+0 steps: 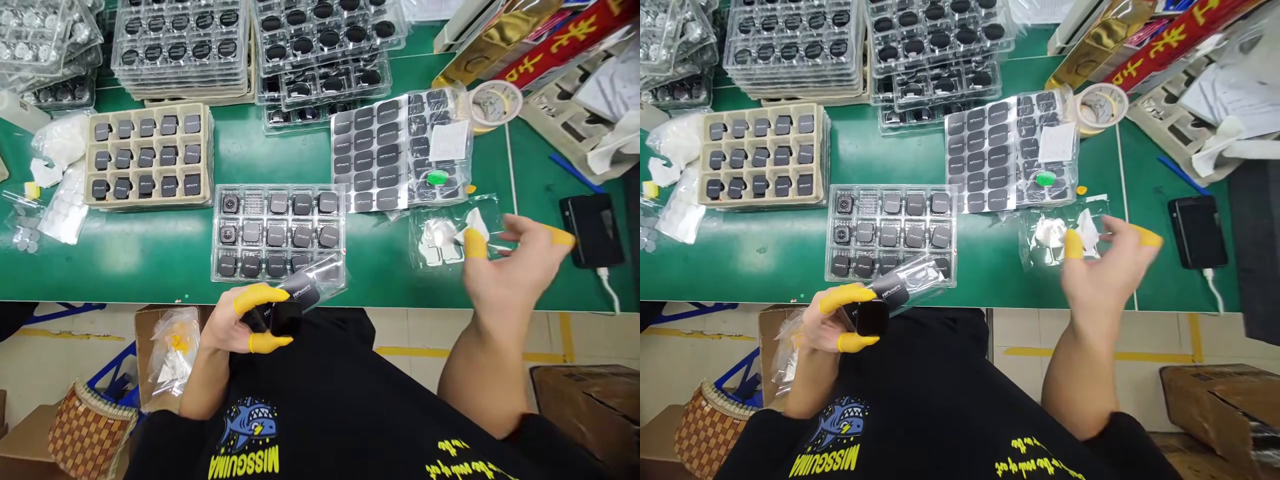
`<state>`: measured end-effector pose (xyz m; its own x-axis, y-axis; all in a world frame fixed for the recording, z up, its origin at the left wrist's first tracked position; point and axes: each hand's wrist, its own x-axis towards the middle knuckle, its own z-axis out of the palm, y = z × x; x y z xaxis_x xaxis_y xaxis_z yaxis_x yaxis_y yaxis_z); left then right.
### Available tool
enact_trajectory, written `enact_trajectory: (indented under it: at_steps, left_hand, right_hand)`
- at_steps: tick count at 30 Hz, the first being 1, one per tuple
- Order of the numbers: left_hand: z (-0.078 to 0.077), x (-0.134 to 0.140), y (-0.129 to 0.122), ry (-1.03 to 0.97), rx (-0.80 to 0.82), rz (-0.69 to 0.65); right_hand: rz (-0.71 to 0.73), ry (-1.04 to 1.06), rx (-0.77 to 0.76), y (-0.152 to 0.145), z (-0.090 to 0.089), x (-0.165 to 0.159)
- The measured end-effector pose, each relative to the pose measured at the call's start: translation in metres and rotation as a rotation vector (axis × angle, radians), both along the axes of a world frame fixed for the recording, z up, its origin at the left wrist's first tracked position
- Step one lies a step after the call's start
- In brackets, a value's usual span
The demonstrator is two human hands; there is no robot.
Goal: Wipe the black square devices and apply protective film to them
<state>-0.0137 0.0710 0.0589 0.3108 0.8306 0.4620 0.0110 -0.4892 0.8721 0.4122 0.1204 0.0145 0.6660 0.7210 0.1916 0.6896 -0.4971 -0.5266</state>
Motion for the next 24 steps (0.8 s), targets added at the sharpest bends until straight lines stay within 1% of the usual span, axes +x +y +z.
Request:
enact_trajectory:
  at_steps: [1, 2, 3, 4, 5, 6, 8, 9, 11, 14, 16, 20, 24]
  left_hand:
    - [0.004, 0.002, 0.001, 0.03, 0.01, -0.024]
    - [0.007, 0.004, 0.002, 0.064, 0.017, -0.046]
    - [0.01, 0.005, 0.003, 0.099, 0.024, -0.067]
    - [0.013, 0.007, 0.004, 0.132, 0.031, -0.085]
    - [0.015, 0.008, 0.006, 0.158, 0.036, -0.097]
    - [0.016, 0.009, 0.007, 0.18, 0.037, -0.107]
    - [0.019, 0.009, 0.008, 0.221, 0.032, -0.121]
    - [0.019, 0.008, 0.008, 0.235, 0.027, -0.122]
    - [0.02, 0.006, 0.007, 0.246, 0.019, -0.127]
    - [0.018, 0.003, 0.004, 0.216, 0.002, -0.122]
    - [0.016, 0.002, 0.003, 0.183, -0.012, -0.118]
    - [0.012, 0.002, 0.005, 0.125, -0.028, -0.132]
    - [0.012, 0.004, 0.008, 0.09, -0.02, -0.13]
  right_hand:
    - [0.276, 0.074, 0.12, -0.01, 0.015, -0.025]
    - [0.563, 0.131, 0.182, -0.018, 0.031, -0.051]
    - [0.819, 0.158, 0.184, -0.024, 0.047, -0.076]
    - [1.041, 0.169, 0.195, -0.026, 0.061, -0.098]
    - [1.227, 0.191, 0.197, -0.026, 0.073, -0.117]
    - [1.369, 0.218, 0.183, -0.024, 0.082, -0.131]
    - [1.531, 0.263, 0.147, -0.014, 0.091, -0.147]
    - [1.572, 0.286, 0.127, -0.01, 0.092, -0.15]
    - [1.611, 0.338, 0.093, -0.003, 0.09, -0.149]
    - [1.615, 0.415, 0.056, -0.001, 0.086, -0.146]
    - [1.61, 0.421, 0.043, -0.002, 0.085, -0.147]
    - [1.615, 0.349, 0.069, -0.003, 0.086, -0.151]
    - [1.58, 0.217, 0.122, -0.005, 0.085, -0.153]
